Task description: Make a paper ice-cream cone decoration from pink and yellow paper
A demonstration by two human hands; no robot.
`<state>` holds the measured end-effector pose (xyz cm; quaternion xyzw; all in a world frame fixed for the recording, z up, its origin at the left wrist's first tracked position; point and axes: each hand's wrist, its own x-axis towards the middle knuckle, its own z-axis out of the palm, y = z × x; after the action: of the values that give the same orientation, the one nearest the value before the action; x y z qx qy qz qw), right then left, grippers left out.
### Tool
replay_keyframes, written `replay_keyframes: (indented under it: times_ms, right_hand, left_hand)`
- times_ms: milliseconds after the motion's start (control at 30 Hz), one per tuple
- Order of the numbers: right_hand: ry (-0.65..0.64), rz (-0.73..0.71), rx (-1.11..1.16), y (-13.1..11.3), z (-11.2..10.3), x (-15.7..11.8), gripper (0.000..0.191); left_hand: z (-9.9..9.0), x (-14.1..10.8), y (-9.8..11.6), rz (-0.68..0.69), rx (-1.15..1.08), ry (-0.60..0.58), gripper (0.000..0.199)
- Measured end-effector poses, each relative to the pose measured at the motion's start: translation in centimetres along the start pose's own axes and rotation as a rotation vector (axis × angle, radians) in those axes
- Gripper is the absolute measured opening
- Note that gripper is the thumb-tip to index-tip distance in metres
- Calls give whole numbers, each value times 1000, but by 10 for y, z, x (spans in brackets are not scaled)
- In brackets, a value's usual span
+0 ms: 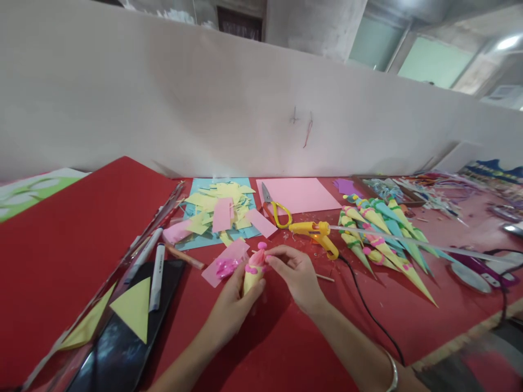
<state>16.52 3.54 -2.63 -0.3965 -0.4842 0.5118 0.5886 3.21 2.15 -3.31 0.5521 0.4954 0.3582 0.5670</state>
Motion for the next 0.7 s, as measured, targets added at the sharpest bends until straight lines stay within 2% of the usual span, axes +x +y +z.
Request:
replay_keyframes:
  times_ms: [233, 467, 600, 700]
  right_hand:
    - [-78, -67, -37, 4, 3, -2, 6]
    - [-5, -8, 31, 4, 3, -1, 1]
    - [113, 79, 65, 6, 2, 0, 12]
    - [111, 115, 127, 8, 2, 0, 12]
  left_hand:
    - [-1, 3, -7, 94, 45, 84, 35]
    - [0, 2, -10, 132, 43, 90, 40]
    - [-1, 0, -5, 103, 57, 146, 42]
    - [-1, 0, -4, 95, 25, 130, 45]
